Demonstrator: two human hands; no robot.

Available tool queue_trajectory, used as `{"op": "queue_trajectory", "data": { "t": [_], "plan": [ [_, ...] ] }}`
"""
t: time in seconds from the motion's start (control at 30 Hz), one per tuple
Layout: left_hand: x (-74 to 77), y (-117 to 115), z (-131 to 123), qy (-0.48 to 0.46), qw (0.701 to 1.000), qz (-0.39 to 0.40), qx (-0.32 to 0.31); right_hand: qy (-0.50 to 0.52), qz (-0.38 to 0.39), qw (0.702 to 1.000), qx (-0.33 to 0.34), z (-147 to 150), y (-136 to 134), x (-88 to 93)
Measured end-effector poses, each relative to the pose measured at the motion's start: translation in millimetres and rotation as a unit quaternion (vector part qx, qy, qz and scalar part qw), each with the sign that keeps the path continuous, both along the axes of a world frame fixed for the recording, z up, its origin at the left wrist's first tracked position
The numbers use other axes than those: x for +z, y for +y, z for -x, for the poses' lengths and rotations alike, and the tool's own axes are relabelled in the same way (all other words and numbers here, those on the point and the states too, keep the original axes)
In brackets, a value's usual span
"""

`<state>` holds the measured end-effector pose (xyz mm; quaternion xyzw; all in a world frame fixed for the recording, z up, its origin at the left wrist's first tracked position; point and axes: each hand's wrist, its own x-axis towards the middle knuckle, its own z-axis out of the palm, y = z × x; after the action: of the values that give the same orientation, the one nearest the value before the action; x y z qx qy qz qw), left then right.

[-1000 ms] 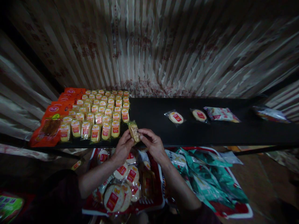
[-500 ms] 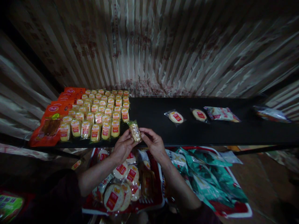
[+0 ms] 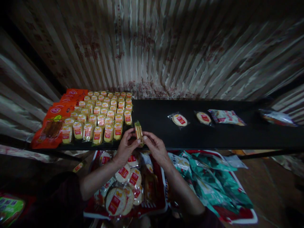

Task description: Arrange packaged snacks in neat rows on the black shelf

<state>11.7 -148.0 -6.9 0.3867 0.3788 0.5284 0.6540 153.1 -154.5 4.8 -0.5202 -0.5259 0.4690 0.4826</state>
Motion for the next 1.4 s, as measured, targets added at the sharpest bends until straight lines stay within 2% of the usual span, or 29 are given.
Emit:
{"op": "queue_trajectory", "data": {
  "t": [0.2,0.37,0.5,0.77,1.0,1.4],
  "plan": [
    [-6.6,-2.3,-1.3,0.129,0.987,-0.09,0.045,0.01,0.009,1.0,0.02,3.8,-1.2,2.9],
    [-6.8,-5.7,2.2,0.273,0.942,-0.174,0.084,0.023,0.023,0.999,0.042,5.4,-1.1,-0.4],
    [-3.5,-9.0,3.7,0.342,0.909,-0.221,0.093,0.037,0.032,0.998,0.039,7.8,0.2,-4.4],
    [-10.8,-19.7,3.9,0.352,0.9,-0.249,0.065,0.015,0.009,1.0,-0.007,11.5,6.0,-11.0],
    [-15.8,-18.6,4.1,0.335,0.9,-0.272,0.066,-0.018,-0.006,0.999,-0.04,15.6,18.4,-23.1],
    [-23.7,-10.6,5.7,0.382,0.891,-0.232,0.082,-0.051,-0.03,0.998,-0.023,34.4,47.8,-24.4]
  ]
}}
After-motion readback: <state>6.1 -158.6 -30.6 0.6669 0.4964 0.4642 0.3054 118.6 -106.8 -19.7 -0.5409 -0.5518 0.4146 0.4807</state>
